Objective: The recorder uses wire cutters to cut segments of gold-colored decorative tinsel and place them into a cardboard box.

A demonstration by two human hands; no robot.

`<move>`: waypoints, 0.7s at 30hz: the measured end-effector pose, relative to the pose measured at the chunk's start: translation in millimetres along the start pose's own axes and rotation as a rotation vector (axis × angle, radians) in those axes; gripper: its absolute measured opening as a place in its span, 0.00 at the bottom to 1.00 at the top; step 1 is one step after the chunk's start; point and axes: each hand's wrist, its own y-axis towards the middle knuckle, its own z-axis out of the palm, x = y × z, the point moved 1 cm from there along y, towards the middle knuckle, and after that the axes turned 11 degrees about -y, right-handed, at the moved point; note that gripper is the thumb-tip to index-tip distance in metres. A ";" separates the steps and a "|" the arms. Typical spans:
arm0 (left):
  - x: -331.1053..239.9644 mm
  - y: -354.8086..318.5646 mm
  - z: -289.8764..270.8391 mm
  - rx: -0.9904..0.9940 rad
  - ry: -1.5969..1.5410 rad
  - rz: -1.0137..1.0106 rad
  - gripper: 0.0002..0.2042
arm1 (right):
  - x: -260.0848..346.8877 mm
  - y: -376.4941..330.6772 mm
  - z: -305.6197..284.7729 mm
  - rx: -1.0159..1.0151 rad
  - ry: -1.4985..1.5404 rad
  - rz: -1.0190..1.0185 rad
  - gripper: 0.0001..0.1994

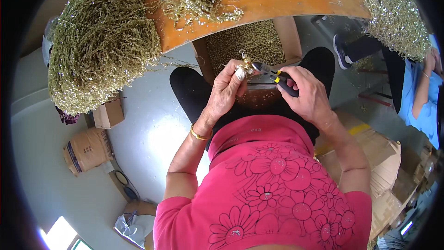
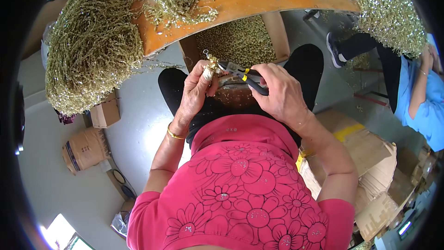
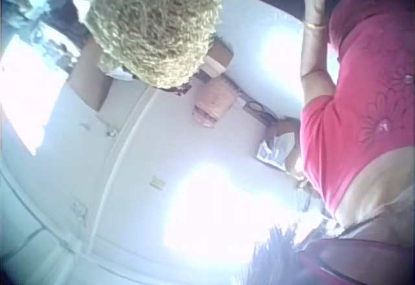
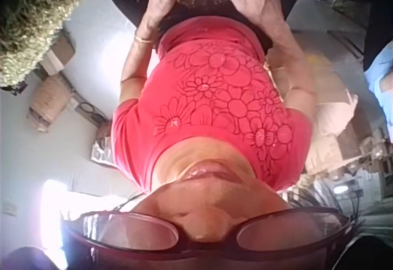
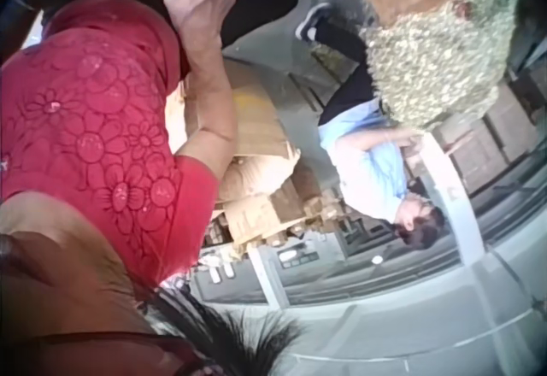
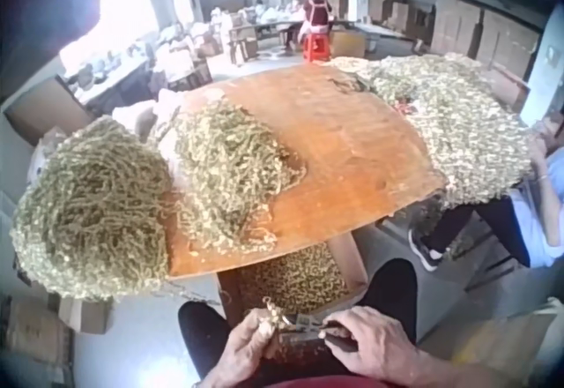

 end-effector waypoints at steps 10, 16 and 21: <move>0.7 -3.8 -6.8 0.009 0.119 -0.034 0.11 | -3.3 4.2 -2.7 0.061 -0.091 -0.088 0.15; -10.3 -2.5 -6.8 0.035 0.153 -0.096 0.09 | -3.1 7.8 -4.2 0.082 -0.107 -0.130 0.15; -12.0 -1.0 -6.1 0.064 0.247 -0.095 0.08 | -7.9 8.7 -1.4 0.114 -0.181 -0.143 0.14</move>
